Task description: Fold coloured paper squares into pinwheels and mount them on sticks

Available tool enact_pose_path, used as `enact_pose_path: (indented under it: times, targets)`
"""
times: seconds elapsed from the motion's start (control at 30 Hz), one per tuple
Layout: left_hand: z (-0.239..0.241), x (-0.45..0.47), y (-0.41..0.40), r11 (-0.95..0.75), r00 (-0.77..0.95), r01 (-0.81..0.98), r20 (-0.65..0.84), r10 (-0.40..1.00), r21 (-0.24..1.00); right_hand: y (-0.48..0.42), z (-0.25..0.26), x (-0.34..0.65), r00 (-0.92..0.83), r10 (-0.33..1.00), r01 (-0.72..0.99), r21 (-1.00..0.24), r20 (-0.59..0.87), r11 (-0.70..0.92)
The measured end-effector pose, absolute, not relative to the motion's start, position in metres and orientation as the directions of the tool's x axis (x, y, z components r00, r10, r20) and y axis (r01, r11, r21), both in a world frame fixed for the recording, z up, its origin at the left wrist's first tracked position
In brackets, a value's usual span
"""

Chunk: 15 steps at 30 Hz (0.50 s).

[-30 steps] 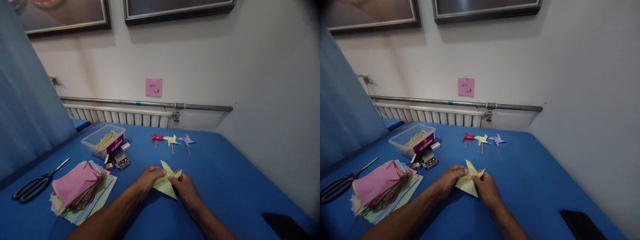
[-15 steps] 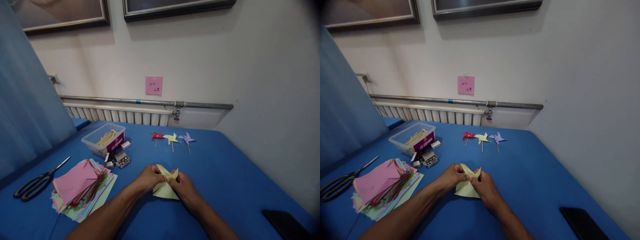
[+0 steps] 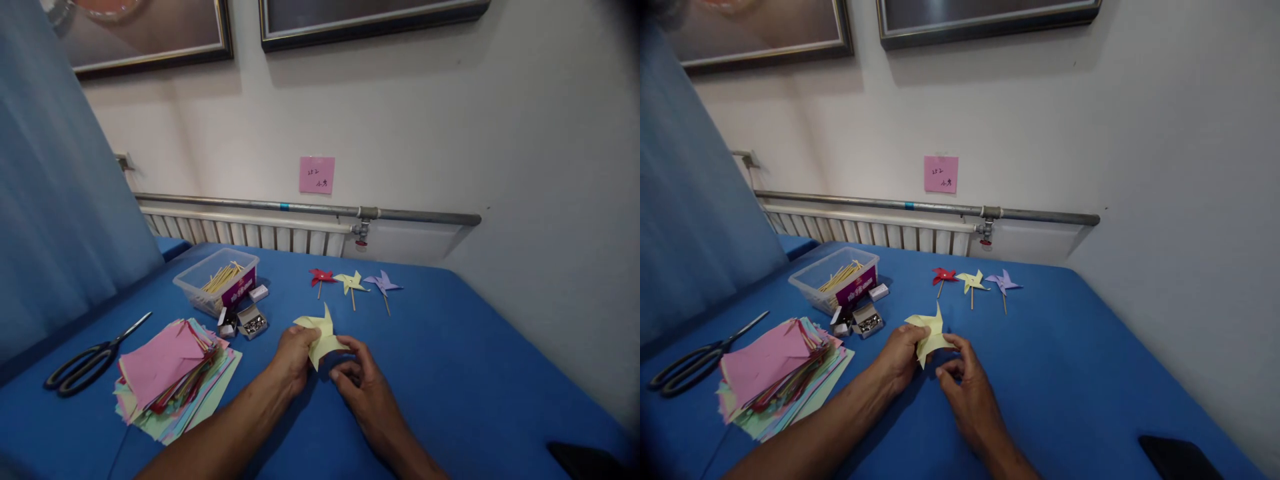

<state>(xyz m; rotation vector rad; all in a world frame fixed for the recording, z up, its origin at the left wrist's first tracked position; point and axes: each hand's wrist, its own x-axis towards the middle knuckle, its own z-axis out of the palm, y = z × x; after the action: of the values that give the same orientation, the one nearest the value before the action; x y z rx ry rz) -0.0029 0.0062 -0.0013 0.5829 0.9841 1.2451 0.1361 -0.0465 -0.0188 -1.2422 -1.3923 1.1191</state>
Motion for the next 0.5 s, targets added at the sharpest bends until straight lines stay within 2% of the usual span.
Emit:
enact_pose_path:
  times: [0.17,0.23,0.3,0.4,0.5]
  targets:
    - [0.001,-0.001,0.004,0.25,-0.058,-0.54,-0.332,0.942,0.804,-0.043,-0.028,0.131,0.043,0.999,0.05,-0.998,-0.02,-0.022]
    - [0.002,-0.001,0.003,0.247,-0.067,-0.537,-0.333,0.94,0.806,-0.042,-0.028,0.133,0.059,0.998,0.085,-0.996,0.017,0.012]
    - [0.003,0.0,0.002,0.243,-0.063,-0.538,-0.326,0.943,0.807,-0.043,-0.027,0.135,0.072,0.984,0.24,-0.96,0.162,0.141]
    - [0.003,0.001,-0.001,0.241,-0.014,-0.542,-0.296,0.955,0.805,-0.043,-0.025,0.14,0.005,0.901,0.505,-0.779,0.434,0.373]
    - [0.002,0.003,-0.003,0.254,0.029,-0.541,-0.284,0.958,0.802,-0.041,-0.024,0.145,-0.077,0.83,0.638,-0.613,0.552,0.467]
